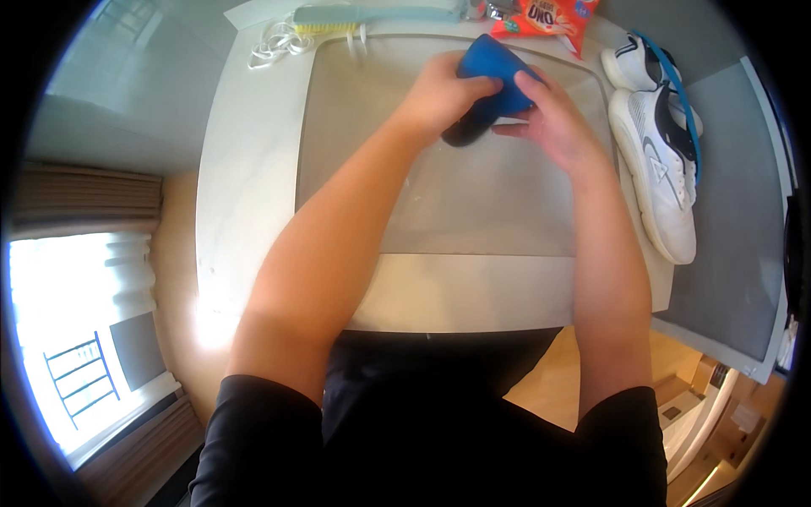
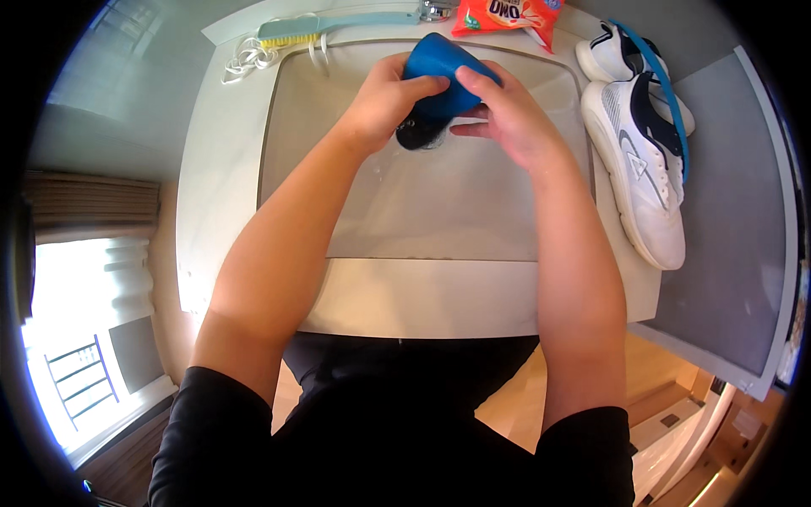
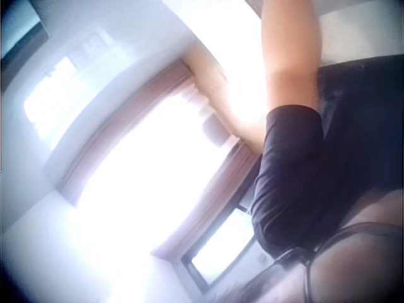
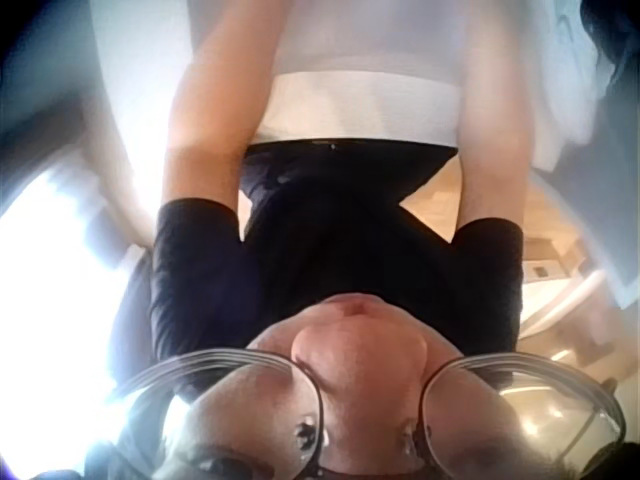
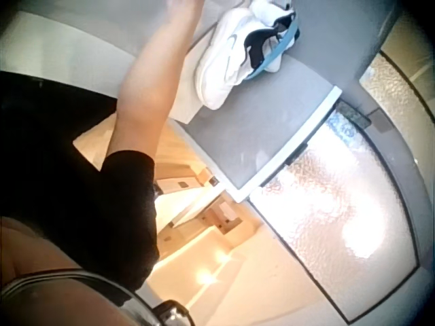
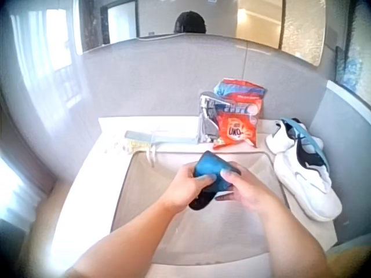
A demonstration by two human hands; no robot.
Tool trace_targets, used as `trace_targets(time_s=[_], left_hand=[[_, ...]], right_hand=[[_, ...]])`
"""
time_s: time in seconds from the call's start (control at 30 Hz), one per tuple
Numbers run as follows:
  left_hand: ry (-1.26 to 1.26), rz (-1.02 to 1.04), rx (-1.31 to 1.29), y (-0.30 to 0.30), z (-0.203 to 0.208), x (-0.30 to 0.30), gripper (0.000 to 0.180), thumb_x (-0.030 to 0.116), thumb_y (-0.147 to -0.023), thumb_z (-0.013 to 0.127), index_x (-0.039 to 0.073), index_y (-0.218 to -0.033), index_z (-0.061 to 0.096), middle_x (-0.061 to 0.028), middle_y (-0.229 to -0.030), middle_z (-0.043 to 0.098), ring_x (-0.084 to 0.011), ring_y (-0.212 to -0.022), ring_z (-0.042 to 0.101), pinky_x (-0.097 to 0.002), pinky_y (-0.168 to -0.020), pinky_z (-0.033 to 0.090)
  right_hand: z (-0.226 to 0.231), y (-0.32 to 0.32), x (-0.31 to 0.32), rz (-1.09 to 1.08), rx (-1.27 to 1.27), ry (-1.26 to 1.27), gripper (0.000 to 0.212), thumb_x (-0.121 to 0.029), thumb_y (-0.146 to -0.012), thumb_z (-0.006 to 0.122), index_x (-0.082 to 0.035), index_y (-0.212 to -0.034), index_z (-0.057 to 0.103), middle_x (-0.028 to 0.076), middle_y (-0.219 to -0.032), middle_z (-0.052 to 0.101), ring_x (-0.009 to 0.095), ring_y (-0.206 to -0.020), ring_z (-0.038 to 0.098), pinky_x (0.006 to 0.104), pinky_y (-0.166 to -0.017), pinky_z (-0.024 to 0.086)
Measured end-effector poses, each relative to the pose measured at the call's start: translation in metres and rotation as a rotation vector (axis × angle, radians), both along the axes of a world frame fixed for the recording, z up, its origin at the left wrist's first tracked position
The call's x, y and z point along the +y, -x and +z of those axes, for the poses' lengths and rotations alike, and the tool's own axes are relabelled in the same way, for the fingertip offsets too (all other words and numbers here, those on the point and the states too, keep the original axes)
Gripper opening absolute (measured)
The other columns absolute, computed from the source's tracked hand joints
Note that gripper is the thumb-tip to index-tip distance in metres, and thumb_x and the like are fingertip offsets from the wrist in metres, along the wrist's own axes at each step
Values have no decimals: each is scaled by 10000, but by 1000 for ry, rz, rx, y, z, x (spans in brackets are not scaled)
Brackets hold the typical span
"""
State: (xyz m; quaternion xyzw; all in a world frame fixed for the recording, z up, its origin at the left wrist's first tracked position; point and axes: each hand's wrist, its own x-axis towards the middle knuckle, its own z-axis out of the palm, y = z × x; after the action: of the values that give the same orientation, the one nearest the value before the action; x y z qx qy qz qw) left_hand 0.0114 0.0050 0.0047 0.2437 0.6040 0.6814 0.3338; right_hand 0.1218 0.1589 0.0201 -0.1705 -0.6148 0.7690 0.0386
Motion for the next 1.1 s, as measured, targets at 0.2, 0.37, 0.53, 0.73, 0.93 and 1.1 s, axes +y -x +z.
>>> trace_targets(time_s=[0.2,0.37,0.53,0.73,0.93,1.1], left_hand=[[132,123,240,6,-12,8,377,280,-857,703,-28,-1066,641,-94,-956,670,-175,-913,616,-316,-808,478],[177,106,127,10,-20,11,425,342,-882,697,-7,-1108,607,-78,-1008,651,-163,-912,608,-318,-825,482],[167,-2,-129,-1,-5,7,453,372,-890,678,14,-1150,579,-78,-1086,618,-184,-980,575,-328,-875,467],[166,56,-15,7,-8,1,414,322,-863,662,65,-1175,573,-80,-1146,580,-200,-1116,504,-349,-978,370],[-223,233,-432,-1,8,-5,426,191,-842,605,105,-1248,511,-111,-1247,503,-255,-1157,486,-414,-992,390],[-475,110,-535,5,2,-11,538,196,-831,571,53,-1321,400,-204,-1304,448,-382,-1155,492,-532,-964,471]], right_hand=[[-9,8,5,-152,46,-152,620,-315,-834,757,8,-1292,492,129,-1164,561,267,-1073,587,411,-863,566],[-10,6,18,-144,102,-18,651,-290,-831,747,4,-1329,449,159,-1232,532,285,-1079,580,465,-911,538],[-14,8,25,-188,109,17,625,-308,-851,717,-14,-1335,453,147,-1256,526,291,-1121,555,481,-954,492],[-12,8,22,-224,112,-8,557,-314,-868,688,-45,-1310,483,130,-1261,531,293,-1122,555,480,-958,470],[-22,7,37,-76,-77,-11,475,-355,-921,595,-72,-1293,515,137,-1253,557,290,-1125,557,465,-920,476],[-21,9,22,-28,-194,-75,531,-459,-940,540,-87,-1316,502,167,-1260,570,323,-1070,595,507,-938,461]])
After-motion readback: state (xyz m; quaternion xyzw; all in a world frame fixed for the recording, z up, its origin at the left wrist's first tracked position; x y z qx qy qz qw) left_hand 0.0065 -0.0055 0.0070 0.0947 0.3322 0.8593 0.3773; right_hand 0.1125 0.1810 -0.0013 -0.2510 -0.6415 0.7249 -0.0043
